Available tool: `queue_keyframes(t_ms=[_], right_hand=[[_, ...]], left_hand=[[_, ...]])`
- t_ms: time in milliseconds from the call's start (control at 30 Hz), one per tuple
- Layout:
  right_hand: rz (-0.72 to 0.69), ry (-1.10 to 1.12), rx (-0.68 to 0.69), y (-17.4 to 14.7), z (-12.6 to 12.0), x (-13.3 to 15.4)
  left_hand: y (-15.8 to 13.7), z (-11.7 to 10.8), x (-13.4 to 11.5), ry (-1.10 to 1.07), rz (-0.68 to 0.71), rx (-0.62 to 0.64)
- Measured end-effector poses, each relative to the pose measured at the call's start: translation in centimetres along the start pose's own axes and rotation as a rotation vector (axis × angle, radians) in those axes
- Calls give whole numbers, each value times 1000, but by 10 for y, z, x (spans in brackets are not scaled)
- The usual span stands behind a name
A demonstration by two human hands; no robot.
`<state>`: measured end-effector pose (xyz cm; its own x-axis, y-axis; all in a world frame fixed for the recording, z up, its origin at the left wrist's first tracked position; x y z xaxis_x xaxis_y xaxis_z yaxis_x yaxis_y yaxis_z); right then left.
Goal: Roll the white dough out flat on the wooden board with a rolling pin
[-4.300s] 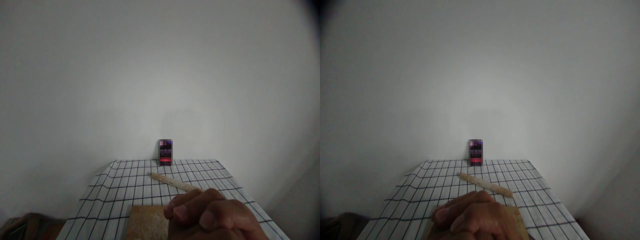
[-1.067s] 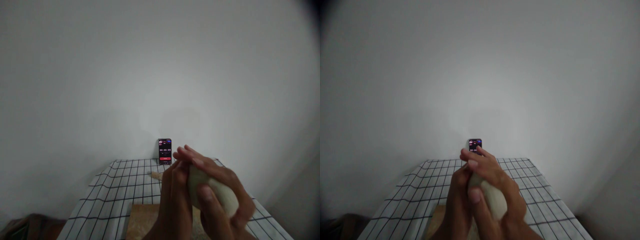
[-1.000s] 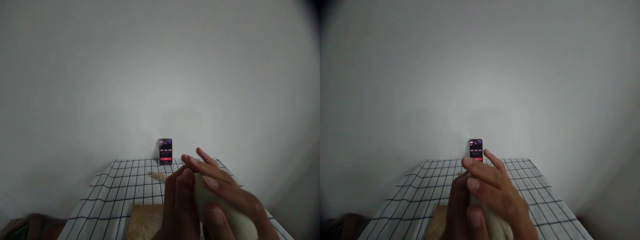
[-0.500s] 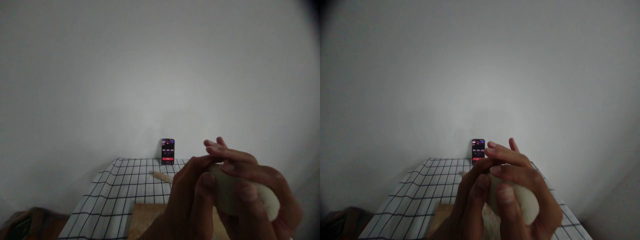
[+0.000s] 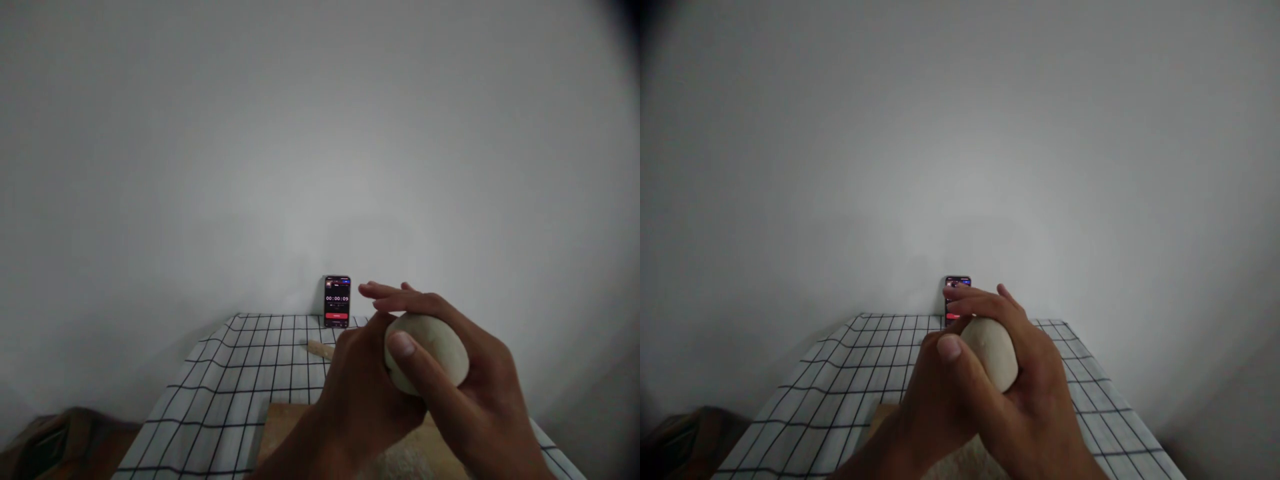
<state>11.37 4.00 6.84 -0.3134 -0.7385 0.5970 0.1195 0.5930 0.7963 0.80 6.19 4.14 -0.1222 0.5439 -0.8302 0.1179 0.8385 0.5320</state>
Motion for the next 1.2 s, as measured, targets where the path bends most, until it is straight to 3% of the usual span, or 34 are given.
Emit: queue_keyframes(t_ms=[167,267,333,433,633,800,933,1033,1200], right_hand=[[15,-2,53,-5,-1,3],[61,-13,106,-6,-3,3],[63,-8,76,-3,-6,1],[48,76,-41,4,-8,-4],[207,222,-134,6,-1,-25],[216,254,-96,4,6,-30],[263,272,22,4,7,-25],[188,185,109,7,-1,-17],[-134,-14,142,18,-26,0]], left_hand=[[-8,-2,22,-92,-24,21],[-8,-1,23,-41,-24,81],[-6,1,15,58,12,112],[-3,3,2,41,66,43],[-3,5,-2,-34,191,-65],[2,-1,3,-3,112,-110],[1,-2,4,-55,4,-48],[-1,0,2,-68,37,17],[0,11,-3,144,189,194]])
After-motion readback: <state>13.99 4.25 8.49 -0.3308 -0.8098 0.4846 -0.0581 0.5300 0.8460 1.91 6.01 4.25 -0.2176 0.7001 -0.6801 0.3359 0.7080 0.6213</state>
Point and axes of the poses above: each hand's wrist, its own y-axis towards the middle knuckle, its own z-axis out of the palm, x = y × z, the point moved 3 cm from there along y, towards the middle knuckle, and after that the axes turned 7 degrees about -x, right-handed, at the moved point
